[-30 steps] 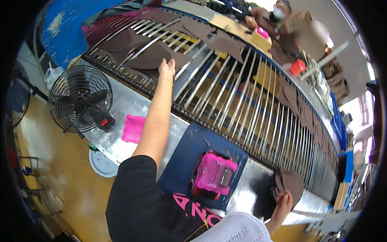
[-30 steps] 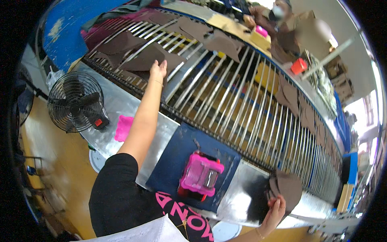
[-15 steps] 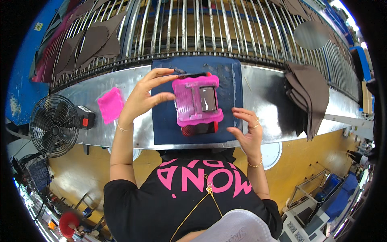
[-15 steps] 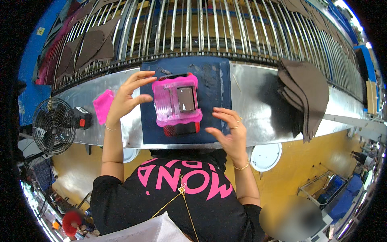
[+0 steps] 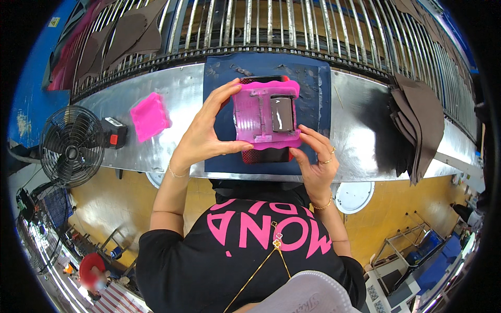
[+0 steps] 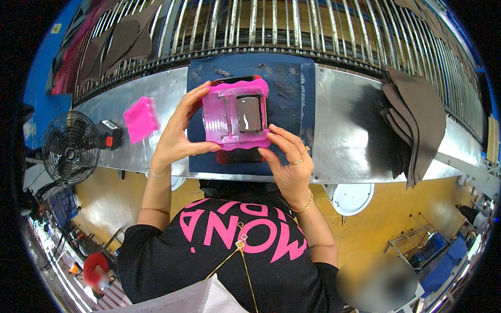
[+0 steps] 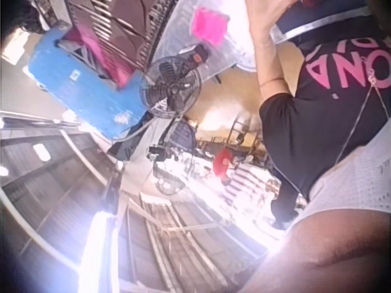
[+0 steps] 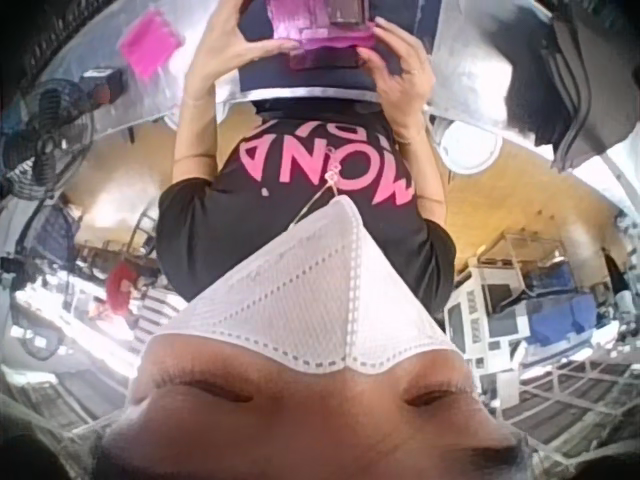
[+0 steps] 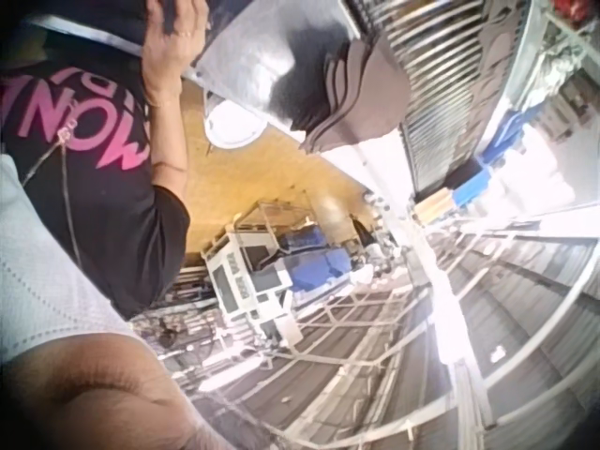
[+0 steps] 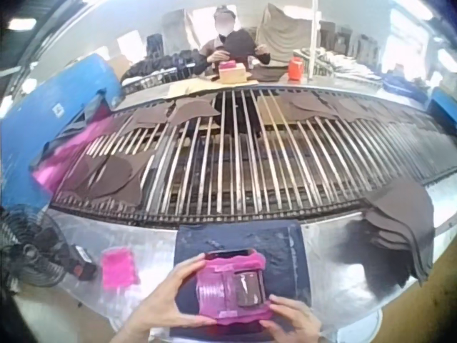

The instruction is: The person repeatedly picks up brown fabric pieces from a conveyor belt, briefly holds them, and places them into a stack on the right side of the work surface. The person continues this cycle throughout the clip.

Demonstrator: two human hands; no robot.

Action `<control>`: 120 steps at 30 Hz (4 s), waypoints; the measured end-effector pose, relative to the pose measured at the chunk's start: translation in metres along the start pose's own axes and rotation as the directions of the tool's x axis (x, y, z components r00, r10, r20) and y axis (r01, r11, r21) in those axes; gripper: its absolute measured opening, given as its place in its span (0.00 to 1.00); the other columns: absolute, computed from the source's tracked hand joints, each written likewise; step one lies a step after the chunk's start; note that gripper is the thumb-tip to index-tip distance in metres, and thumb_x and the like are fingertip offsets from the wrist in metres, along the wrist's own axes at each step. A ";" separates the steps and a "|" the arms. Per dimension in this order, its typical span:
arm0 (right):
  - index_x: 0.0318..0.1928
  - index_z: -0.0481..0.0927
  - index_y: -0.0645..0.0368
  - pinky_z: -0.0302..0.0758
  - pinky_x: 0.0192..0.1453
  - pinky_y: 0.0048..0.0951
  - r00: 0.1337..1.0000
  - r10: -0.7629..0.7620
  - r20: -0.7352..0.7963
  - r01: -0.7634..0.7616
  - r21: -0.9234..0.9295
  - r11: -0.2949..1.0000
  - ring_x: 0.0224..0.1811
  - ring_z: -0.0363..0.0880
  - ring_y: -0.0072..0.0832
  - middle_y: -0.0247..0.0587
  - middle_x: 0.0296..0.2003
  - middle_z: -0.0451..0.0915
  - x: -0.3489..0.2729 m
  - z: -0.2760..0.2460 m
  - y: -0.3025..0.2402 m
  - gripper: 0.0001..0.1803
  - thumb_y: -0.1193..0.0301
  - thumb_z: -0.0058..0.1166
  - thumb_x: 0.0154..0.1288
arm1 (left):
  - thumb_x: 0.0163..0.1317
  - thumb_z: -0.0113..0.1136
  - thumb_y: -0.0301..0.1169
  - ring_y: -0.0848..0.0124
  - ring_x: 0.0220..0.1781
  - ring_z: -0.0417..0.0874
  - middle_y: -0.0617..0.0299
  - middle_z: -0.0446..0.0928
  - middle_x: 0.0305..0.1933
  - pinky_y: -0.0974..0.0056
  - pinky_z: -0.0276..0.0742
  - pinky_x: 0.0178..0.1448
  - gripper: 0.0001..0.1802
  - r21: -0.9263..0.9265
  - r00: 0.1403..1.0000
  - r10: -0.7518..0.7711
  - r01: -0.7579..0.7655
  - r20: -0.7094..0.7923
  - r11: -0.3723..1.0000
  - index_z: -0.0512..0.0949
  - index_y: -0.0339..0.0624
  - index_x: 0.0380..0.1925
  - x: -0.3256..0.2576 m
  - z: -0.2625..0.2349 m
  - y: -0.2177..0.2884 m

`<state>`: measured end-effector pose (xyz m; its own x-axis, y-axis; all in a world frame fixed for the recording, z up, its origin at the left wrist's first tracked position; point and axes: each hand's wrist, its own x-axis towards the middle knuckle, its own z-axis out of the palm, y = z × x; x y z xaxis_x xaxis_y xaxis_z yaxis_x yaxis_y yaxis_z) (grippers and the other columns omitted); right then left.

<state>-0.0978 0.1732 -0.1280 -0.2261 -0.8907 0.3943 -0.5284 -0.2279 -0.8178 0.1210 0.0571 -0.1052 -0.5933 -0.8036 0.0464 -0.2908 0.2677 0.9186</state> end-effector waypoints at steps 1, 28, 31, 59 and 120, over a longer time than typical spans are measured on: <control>0.42 0.80 0.61 0.76 0.47 0.29 1.000 0.000 -0.001 0.000 -0.002 1.000 0.44 0.80 0.34 0.46 0.45 0.80 0.000 0.001 0.000 0.19 0.78 0.67 0.45 | 0.33 0.78 0.39 0.58 0.68 0.62 0.52 0.59 0.68 0.57 0.60 0.69 0.52 0.003 1.000 0.003 -0.003 -0.011 1.000 0.62 0.43 0.62 0.000 0.000 0.000; 0.44 0.80 0.57 0.76 0.42 0.28 0.999 0.001 0.032 0.000 -0.016 1.000 0.42 0.79 0.37 0.46 0.44 0.79 -0.003 0.002 0.001 0.19 0.78 0.65 0.48 | 0.30 0.78 0.41 0.54 0.63 0.68 0.49 0.66 0.63 0.55 0.64 0.65 0.48 0.106 0.998 0.047 -0.042 -0.047 0.993 0.67 0.42 0.56 0.004 -0.001 0.001; 0.43 0.80 0.57 0.75 0.43 0.30 1.000 0.004 0.027 -0.004 -0.025 1.000 0.43 0.79 0.37 0.44 0.45 0.79 -0.003 -0.001 0.003 0.19 0.76 0.66 0.47 | 0.31 0.78 0.39 0.54 0.64 0.67 0.49 0.65 0.63 0.56 0.63 0.66 0.48 0.091 0.999 0.028 -0.025 -0.033 0.996 0.66 0.42 0.56 0.008 -0.001 0.002; 0.50 0.71 0.60 0.75 0.42 0.40 0.531 0.327 -0.782 -0.846 -0.471 0.250 0.35 0.81 0.42 0.55 0.38 0.80 0.017 -0.286 0.114 0.23 0.56 0.53 0.62 | 0.33 0.77 0.39 0.59 0.67 0.61 0.50 0.59 0.67 0.56 0.54 0.71 0.60 0.029 0.994 0.085 -0.084 -0.064 0.996 0.49 0.39 0.65 0.000 0.015 -0.005; 0.50 0.75 0.68 0.74 0.38 0.18 0.963 0.210 -0.169 -0.174 0.203 0.964 0.35 0.78 0.20 0.38 0.35 0.80 0.054 -0.232 0.012 0.16 0.76 0.52 0.62 | 0.59 0.59 0.33 0.74 0.22 0.71 0.68 0.70 0.23 0.67 0.66 0.26 0.10 -0.127 0.939 0.165 -0.132 0.302 0.983 0.74 0.41 0.23 0.096 0.017 0.067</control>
<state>-0.3065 0.2139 -0.0193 -0.4667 -0.8392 0.2790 -0.3038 -0.1441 -0.9418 0.0316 0.0067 -0.0459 -0.8320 -0.5495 0.0765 -0.1124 0.3020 0.9467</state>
